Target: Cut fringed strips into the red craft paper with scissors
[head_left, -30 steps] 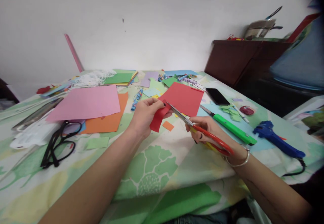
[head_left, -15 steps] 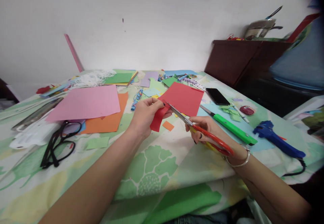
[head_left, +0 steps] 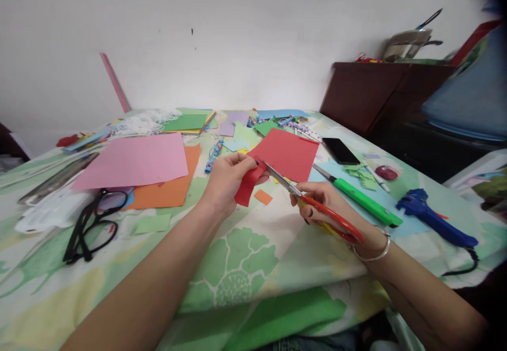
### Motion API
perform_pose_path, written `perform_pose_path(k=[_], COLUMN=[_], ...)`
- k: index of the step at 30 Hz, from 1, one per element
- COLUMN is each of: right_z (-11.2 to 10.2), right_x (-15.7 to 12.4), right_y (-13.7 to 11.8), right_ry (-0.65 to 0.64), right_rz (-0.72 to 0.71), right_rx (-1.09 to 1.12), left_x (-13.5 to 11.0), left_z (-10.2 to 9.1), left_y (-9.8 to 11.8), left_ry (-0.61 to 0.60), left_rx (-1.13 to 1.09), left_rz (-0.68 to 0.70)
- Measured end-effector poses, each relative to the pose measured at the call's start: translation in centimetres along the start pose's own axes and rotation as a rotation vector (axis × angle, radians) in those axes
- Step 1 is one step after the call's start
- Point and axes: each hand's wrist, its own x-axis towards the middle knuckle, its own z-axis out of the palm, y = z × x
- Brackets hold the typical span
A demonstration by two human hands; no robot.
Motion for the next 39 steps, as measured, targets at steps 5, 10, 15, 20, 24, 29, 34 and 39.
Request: perform_pose_path(k=[5, 10, 15, 20, 24, 29, 34, 39], right_z=[0.06, 0.09, 0.2, 0.23, 0.2, 0.32, 0.39, 0.51], right_x=[-0.08, 0.01, 0.01, -0.07, -0.07, -0.08, -0.13, -0.19], right_y=[0.1, 0.12, 0.08, 0.12, 0.1, -0.1, -0.15, -0.37], right_ry=[0.007, 0.019, 0.031, 0.032, 0.033, 0.049, 0.043, 0.059], right_rz=[0.007, 0.032, 0.048, 0.037, 0.037, 0.049, 0.037, 0.044], right_rx=[0.0, -0.003, 0.0, -0.004, -0.008, -0.023, -0.027, -0.082], left_x=[0.0, 0.12, 0.1, 0.08, 0.11, 0.01, 0.02, 0.13], left_z=[-0.09, -0.1, -0.15, -0.21, -0.13, -0.08, -0.14, -0.11], left_y=[-0.03, -0.05, -0.11, -0.16, -0.24, -0.23, -0.2, -0.27], left_ry=[-0.007, -0.01, -0.013, -0.019, -0.017, -0.009, -0.009, -0.017], left_rx=[-0.011, -0.016, -0.008, -0.01, -0.001, 0.007, 0.009, 0.0], left_rz=[-0.001, 0.0, 0.002, -0.01, -0.009, -0.013, -0.016, -0.008])
